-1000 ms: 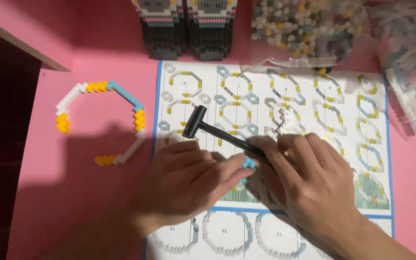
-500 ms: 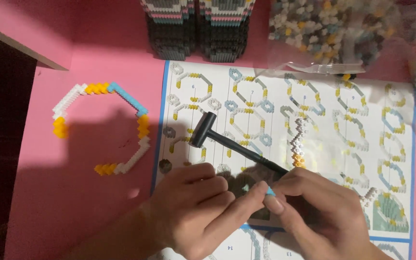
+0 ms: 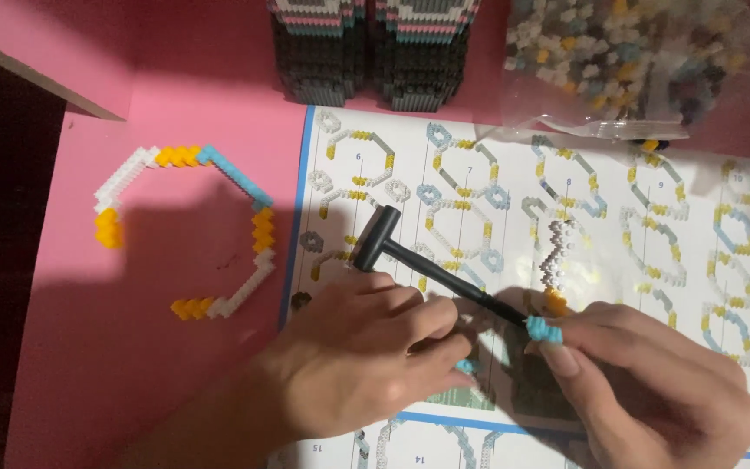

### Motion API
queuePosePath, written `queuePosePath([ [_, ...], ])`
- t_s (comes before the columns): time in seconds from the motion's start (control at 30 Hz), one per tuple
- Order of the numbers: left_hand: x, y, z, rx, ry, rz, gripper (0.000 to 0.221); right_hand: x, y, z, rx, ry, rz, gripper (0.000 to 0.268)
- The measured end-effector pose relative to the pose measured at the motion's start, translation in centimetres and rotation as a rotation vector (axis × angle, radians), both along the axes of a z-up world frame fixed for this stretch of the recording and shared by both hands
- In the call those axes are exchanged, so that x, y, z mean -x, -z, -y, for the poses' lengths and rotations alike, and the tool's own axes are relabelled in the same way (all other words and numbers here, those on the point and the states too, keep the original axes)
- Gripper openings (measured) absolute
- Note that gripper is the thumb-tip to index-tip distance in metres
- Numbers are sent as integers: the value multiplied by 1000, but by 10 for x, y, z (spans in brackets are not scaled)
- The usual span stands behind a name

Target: Assembling small interlocking plastic toy blocks using a small plastic hammer and following a printed instruction guide.

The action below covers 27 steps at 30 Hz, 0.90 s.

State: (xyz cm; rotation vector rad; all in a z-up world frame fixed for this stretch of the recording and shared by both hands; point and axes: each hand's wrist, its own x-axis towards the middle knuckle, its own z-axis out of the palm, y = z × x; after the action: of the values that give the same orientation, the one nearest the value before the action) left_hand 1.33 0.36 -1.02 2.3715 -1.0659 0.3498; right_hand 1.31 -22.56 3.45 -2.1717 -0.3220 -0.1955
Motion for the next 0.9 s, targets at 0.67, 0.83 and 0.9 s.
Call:
queuePosePath([
  [0.67, 3, -36, 19, 997, -311, -1220, 13, -4, -20, -3, 151, -44, -44, 17],
  [0.83, 5, -21, 15, 1142, -260, -1325, 26, -8, -5, 12, 46, -135, -119, 12],
  [0.9, 6, -20, 15, 1178, -256, -1384, 32, -7, 1, 17, -24, -140, -153, 11],
])
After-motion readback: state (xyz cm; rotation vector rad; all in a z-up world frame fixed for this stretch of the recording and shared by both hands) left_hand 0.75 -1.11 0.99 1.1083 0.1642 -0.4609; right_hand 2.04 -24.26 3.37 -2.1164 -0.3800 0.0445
